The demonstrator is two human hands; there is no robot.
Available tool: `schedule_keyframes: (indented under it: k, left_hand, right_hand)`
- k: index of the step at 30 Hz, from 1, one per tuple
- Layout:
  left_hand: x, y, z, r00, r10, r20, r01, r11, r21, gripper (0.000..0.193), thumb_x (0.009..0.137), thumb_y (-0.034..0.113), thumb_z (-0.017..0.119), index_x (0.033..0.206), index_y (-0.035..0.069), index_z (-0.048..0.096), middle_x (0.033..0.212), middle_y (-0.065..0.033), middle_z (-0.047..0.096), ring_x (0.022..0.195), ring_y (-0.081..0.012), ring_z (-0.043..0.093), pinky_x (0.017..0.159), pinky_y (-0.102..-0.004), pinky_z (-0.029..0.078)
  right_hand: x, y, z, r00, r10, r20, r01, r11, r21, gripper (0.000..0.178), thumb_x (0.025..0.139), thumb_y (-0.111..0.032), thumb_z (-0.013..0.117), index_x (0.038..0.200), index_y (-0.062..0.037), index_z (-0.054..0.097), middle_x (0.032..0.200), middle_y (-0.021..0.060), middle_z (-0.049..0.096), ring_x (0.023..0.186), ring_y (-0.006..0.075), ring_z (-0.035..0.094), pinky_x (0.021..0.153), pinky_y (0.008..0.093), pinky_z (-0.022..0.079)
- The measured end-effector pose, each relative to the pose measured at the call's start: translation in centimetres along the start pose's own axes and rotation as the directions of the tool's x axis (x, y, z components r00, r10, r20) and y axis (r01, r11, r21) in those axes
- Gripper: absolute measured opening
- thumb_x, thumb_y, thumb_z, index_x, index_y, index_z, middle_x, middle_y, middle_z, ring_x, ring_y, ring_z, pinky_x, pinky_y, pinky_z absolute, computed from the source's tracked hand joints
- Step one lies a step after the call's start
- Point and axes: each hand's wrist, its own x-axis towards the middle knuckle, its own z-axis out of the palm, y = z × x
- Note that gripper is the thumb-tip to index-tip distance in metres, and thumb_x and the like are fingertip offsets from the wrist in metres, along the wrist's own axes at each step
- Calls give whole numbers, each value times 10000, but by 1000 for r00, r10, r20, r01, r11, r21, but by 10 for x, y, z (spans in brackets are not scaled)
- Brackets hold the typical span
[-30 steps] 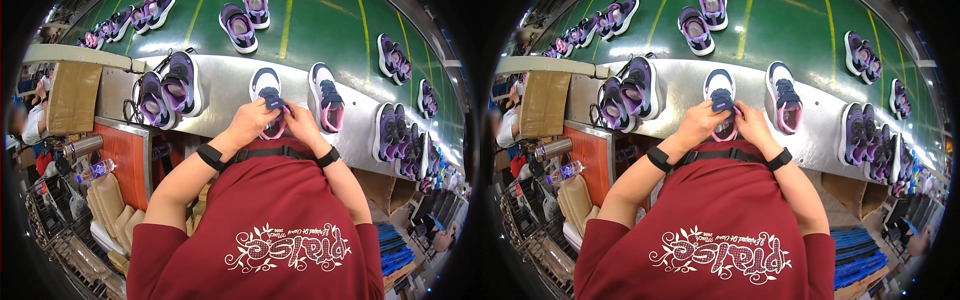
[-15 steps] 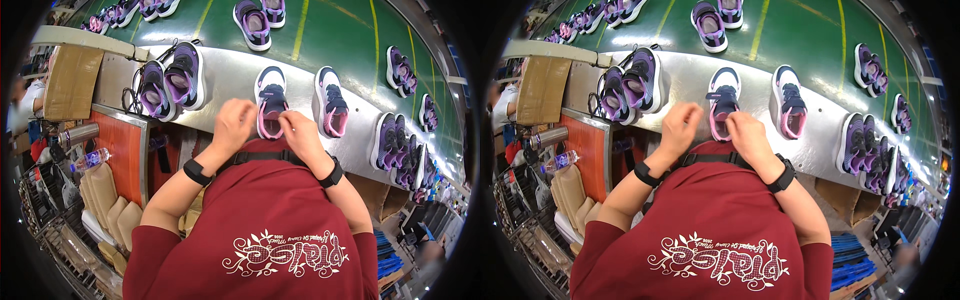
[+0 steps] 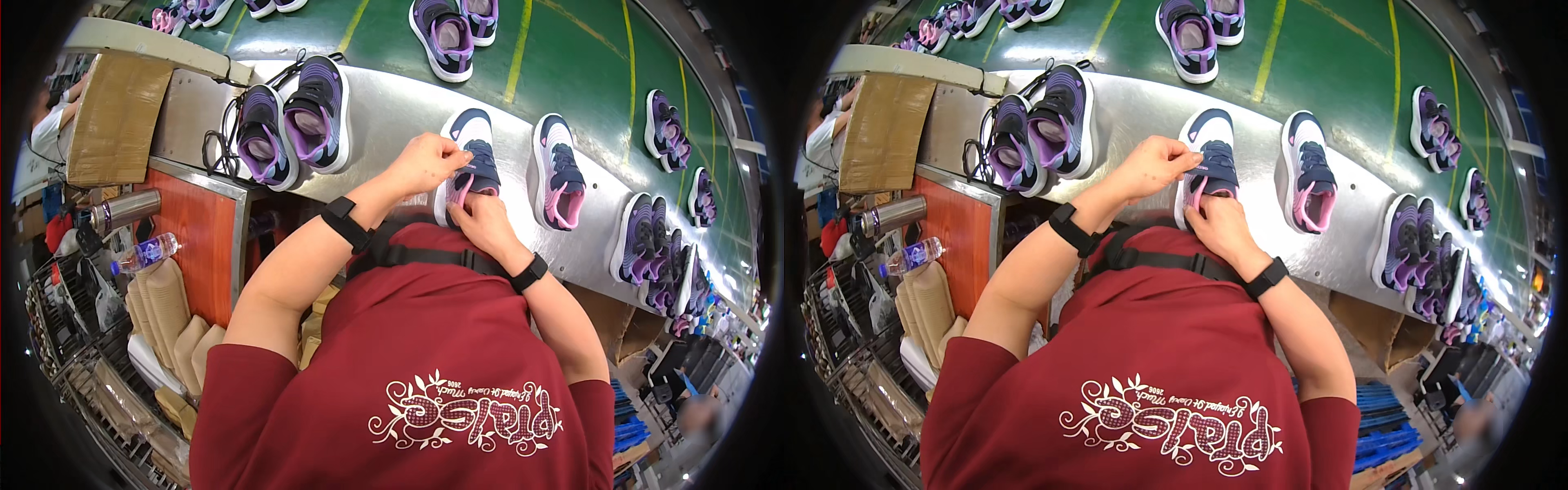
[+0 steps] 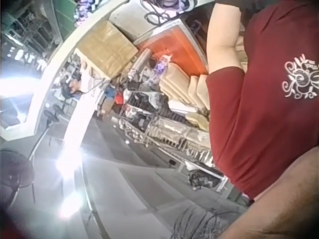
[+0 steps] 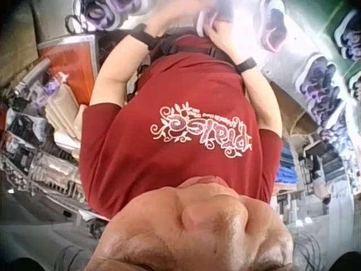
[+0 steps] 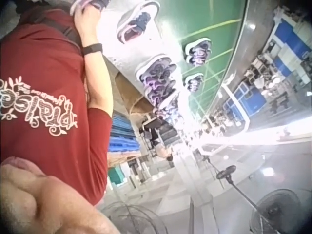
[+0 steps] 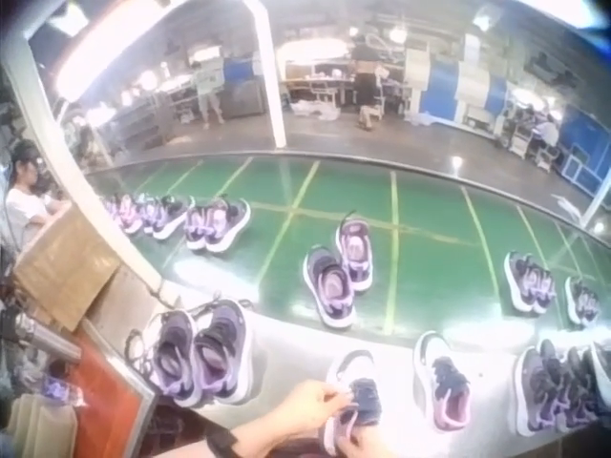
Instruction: The recorder is inspecting and organizing shoes on a conveyor belt in a manufacturing facility.
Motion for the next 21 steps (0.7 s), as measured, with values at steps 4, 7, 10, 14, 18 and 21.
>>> schedule_keyframes:
  k: [4, 7, 10, 14, 18, 21]
  left_hand:
    - [1, -4, 3, 999, 23, 27, -22, 1000, -8, 315, 839, 292, 633, 773, -14, 667, 604, -99, 585, 571, -145, 518, 574, -321, 440]
    - [-3, -4, 4, 1000, -9, 26, 8, 999, 40, 313, 839, 296, 633, 799, -11, 673, 609, -117, 590, 564, -158, 518, 573, -325, 442]
    - [-7, -11, 12, 999, 33, 8, -33, 999, -24, 327, 877, 293, 627, 759, -11, 649, 568, 6, 502, 544, -77, 422, 503, -272, 363]
    - [-16, -15, 22, 999, 11, -47, -9, 999, 46, 346, 881, 316, 623, 787, -16, 650, 565, -31, 511, 537, -97, 429, 506, -291, 377]
    - [-20, -27, 32, 993, -11, -121, 20, 997, 74, 435, 874, 390, 625, 719, -16, 598, 560, -67, 507, 532, -134, 444, 512, -311, 394]
    - [-21, -34, 37, 986, -33, -162, 48, 995, 90, 475, 868, 430, 625, 693, -6, 553, 577, -87, 521, 541, -155, 474, 522, -324, 410]
  right_hand:
    - [-9, 0, 0, 997, 79, -12, -77, 985, 152, 282, 817, -244, 609, 715, 18, 628, 641, 221, 591, 621, 382, 599, 584, 440, 459]
    - [-10, 0, 0, 992, 125, -21, -116, 964, 240, 276, 819, -238, 616, 715, 18, 628, 611, 207, 581, 567, 347, 591, 544, 412, 445]
    - [-10, 4, 4, 988, 148, -34, -132, 949, 287, 276, 822, -234, 618, 710, 19, 628, 586, 194, 570, 525, 313, 578, 514, 390, 430]
    - [-10, 9, 7, 987, 158, -29, -140, 934, 327, 283, 826, -230, 615, 693, 20, 626, 560, 189, 557, 485, 298, 559, 488, 386, 417]
    - [-8, 10, 7, 989, 144, -19, -132, 943, 306, 306, 825, -231, 620, 661, 27, 614, 536, 190, 541, 463, 297, 542, 475, 388, 408]
    - [-6, 10, 7, 991, 131, -28, -118, 953, 279, 334, 818, -242, 629, 634, 35, 601, 533, 200, 537, 469, 311, 547, 475, 395, 409]
